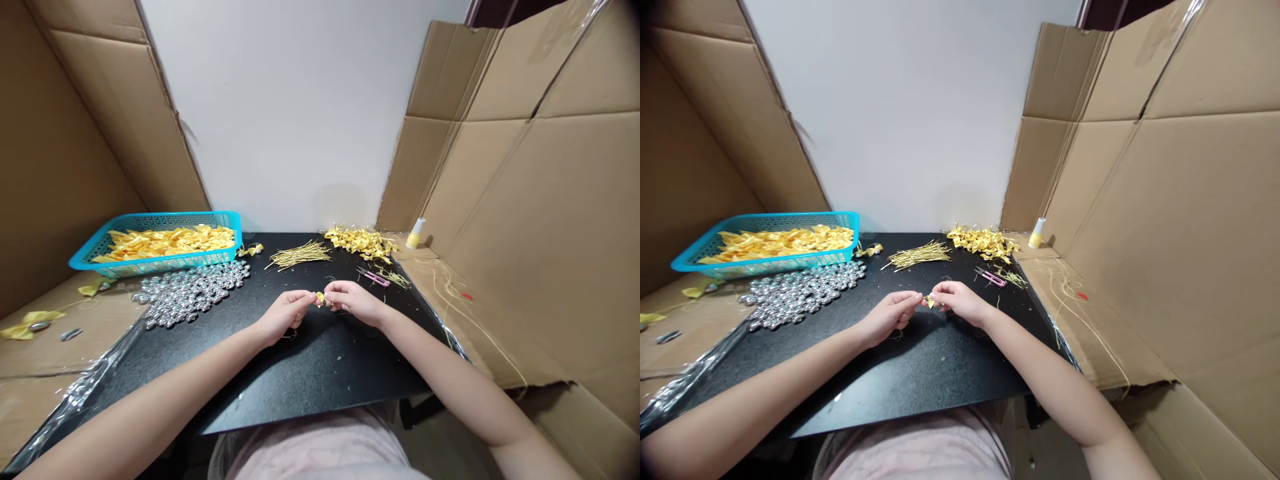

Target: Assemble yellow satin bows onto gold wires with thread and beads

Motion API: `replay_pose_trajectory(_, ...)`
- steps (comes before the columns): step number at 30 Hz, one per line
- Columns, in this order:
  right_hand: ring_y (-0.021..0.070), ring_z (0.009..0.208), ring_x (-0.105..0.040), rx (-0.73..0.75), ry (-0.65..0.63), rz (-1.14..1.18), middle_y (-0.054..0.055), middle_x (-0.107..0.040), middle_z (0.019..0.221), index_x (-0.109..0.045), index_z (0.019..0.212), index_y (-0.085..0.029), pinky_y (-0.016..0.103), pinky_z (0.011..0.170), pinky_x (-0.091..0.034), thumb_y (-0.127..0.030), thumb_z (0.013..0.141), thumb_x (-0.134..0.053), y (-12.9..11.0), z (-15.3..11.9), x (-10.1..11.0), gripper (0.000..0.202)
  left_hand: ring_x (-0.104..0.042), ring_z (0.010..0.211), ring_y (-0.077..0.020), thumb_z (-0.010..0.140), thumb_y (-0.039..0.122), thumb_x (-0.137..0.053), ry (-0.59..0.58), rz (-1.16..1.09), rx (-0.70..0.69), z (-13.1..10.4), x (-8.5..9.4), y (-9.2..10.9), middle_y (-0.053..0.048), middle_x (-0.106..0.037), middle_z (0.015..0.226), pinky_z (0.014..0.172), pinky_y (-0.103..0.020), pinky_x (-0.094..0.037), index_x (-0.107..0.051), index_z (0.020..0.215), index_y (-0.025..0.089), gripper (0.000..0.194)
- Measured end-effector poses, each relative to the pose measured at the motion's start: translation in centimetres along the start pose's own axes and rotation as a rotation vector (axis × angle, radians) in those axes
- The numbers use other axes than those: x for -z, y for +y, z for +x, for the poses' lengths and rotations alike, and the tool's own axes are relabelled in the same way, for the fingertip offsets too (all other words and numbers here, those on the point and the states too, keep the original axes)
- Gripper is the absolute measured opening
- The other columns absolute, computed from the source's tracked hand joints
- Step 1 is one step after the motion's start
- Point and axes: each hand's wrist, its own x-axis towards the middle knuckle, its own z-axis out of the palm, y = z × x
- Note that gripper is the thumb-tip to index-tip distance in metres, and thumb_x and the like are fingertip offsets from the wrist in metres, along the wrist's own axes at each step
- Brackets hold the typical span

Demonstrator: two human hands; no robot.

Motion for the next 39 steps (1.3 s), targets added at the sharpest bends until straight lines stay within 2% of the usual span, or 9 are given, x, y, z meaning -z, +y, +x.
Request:
replay_pose_trajectory(2,0.0117,0.070,-0.058,-0.046,0.019,0.093,0.001,-0.065,0.072,-0.062,0.072,-0.015,0.027,0.070,-0.042,-0.042,0.057,-0.083,0.2,0.2,0.0,0.037,-0.014,0.042,-0.0038,0.065,0.057,-0.074,0.050,0.055,-0.006,0.1,0.0,-0.1,0.011,-0.024,0.046,0.041,-0.020,-0.008,-0.065,0.078,0.012,0.048)
replay_pose_trajectory(6,0.0124,0.071,-0.062,-0.063,0.065,0.229,0.003,-0.068,0.073,-0.061,0.070,-0.014,0.028,0.073,-0.045,-0.037,0.056,-0.085,0.6,0.4,-0.2,0.036,-0.015,0.041,-0.0039,0.064,0.057,-0.074,0.068,0.084,0.001,0.2,0.1,-0.3,0.011,-0.025,0.044,0.041,-0.021,-0.008,-0.066,0.077,0.013,0.047)
replay_pose_trajectory(13,0.0087,0.064,-0.058,-0.066,0.046,0.296,0.000,-0.067,0.071,-0.053,0.068,-0.016,0.026,0.069,-0.045,-0.040,0.053,-0.087,1.0,0.4,-0.7,0.044,-0.015,0.041,-0.0043,0.063,0.058,-0.074,0.068,0.070,0.000,0.1,0.0,-0.2,0.012,-0.024,0.045,0.040,-0.020,-0.010,-0.064,0.077,0.013,0.048)
replay_pose_trajectory(20,0.0079,0.065,-0.054,-0.093,-0.092,0.385,-0.002,-0.062,0.071,-0.053,0.069,-0.016,0.026,0.068,-0.044,-0.033,0.059,-0.087,0.4,0.1,-0.3,0.039,-0.015,0.040,-0.0045,0.067,0.057,-0.071,0.075,0.071,-0.022,0.1,-0.1,-0.2,0.011,-0.024,0.045,0.040,-0.019,-0.009,-0.062,0.076,0.015,0.044)
replay_pose_trajectory(27,0.0103,0.072,-0.055,-0.163,-0.220,0.448,-0.003,-0.055,0.070,-0.051,0.069,-0.016,0.026,0.069,-0.044,-0.024,0.068,-0.082,-0.5,-0.4,0.6,0.032,-0.019,0.040,-0.0053,0.070,0.060,-0.068,0.022,0.208,-0.101,-0.2,-0.2,-0.1,0.009,-0.029,0.043,0.040,-0.021,-0.011,-0.067,0.076,0.014,0.046)
replay_pose_trajectory(39,0.0075,0.064,-0.045,-0.092,-0.216,0.465,-0.004,-0.047,0.071,-0.048,0.069,-0.018,0.025,0.070,-0.043,-0.023,0.070,-0.080,-1.2,-0.4,1.5,0.033,-0.020,0.042,-0.0067,0.077,0.060,-0.060,-0.005,0.364,-0.130,0.0,0.4,-0.6,0.008,-0.028,0.044,0.041,-0.020,-0.013,-0.072,0.083,0.013,0.049)
